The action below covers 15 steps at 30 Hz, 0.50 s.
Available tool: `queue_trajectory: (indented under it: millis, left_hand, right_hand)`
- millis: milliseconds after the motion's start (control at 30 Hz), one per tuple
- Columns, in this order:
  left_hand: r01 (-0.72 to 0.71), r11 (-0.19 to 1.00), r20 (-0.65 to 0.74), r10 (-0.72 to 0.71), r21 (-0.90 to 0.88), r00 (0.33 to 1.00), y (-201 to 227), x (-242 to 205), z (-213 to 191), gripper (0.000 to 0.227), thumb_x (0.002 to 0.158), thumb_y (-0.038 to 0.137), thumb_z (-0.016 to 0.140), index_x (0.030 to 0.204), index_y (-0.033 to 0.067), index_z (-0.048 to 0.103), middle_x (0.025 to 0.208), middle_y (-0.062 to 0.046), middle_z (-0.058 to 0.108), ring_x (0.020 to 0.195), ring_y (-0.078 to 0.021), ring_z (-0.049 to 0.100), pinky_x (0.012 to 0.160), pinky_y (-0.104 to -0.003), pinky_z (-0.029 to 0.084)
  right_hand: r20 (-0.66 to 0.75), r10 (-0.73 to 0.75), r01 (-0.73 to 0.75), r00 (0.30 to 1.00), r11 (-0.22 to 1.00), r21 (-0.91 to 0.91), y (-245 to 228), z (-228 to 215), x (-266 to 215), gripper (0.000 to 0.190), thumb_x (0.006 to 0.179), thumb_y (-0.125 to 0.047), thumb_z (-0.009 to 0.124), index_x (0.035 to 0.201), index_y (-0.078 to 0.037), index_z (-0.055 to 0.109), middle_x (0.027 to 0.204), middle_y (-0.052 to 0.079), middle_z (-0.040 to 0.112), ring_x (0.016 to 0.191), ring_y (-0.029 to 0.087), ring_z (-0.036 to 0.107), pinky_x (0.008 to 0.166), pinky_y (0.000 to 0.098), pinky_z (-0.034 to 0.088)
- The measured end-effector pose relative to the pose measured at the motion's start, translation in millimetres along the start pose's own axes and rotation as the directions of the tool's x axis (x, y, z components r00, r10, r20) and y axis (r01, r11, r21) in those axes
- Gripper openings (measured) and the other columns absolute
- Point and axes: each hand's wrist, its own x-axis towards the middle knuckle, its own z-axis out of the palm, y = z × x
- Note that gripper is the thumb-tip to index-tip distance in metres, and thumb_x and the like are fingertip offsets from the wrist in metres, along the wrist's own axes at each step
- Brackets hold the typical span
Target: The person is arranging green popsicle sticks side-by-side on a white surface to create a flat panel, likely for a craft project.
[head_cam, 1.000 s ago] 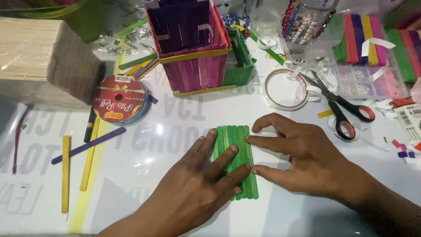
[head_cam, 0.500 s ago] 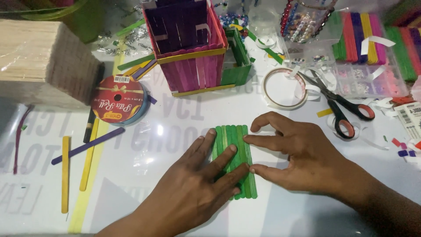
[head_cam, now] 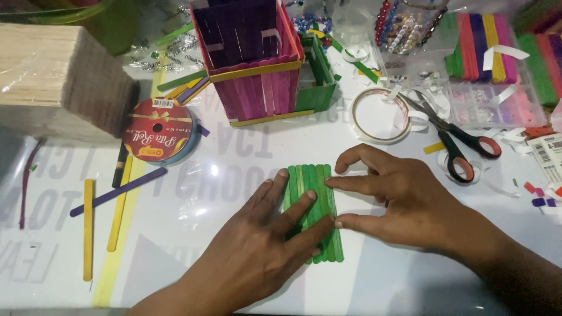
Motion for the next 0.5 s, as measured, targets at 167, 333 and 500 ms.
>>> queue_trajectory:
  millis: [167, 333, 500]
  left_hand:
    - [0.001, 1.000, 0.027, -0.002, 0.014, 1.000, 0, -1, 2, 0.042, 0.102, 0.030, 0.063, 0.141, 0.0160, 0.064, 0.137, -0.025, 0.064, 0.126, -0.0659, 0.051, 0.108, -0.067, 0.042]
    - [-0.009, 1.000, 0.019, 0.009, 0.013, 1.000, 0, 0, 1, 0.039, 0.101, 0.024, 0.061, 0.138, 0.0140, 0.066, 0.136, -0.025, 0.064, 0.124, -0.0666, 0.051, 0.108, -0.068, 0.041]
    - [-0.007, 1.000, 0.023, 0.007, 0.013, 1.000, 0, -1, 2, 0.039, 0.099, 0.022, 0.061, 0.137, 0.0149, 0.067, 0.136, -0.023, 0.064, 0.126, -0.0661, 0.050, 0.107, -0.067, 0.042]
  right_hand:
    - [0.090, 0.117, -0.118, 0.989, 0.993, 0.004, 0, -2, 1, 0.056, 0.067, -0.034, 0.097, 0.119, -0.035, 0.078, 0.119, -0.011, 0.066, 0.061, 0.012, 0.060, 0.056, 0.0270, 0.048]
    - [0.132, 0.147, -0.161, 0.980, 0.982, 0.097, -2, -10, 5, 0.047, 0.074, -0.024, 0.090, 0.119, -0.031, 0.079, 0.118, -0.010, 0.066, 0.056, 0.012, 0.052, 0.055, 0.0270, 0.045]
    - [0.103, 0.152, -0.181, 0.983, 0.900, 0.397, -2, -20, 11, 0.036, 0.086, -0.006, 0.077, 0.120, -0.015, 0.079, 0.113, 0.000, 0.072, 0.056, 0.006, 0.046, 0.052, 0.0241, 0.039]
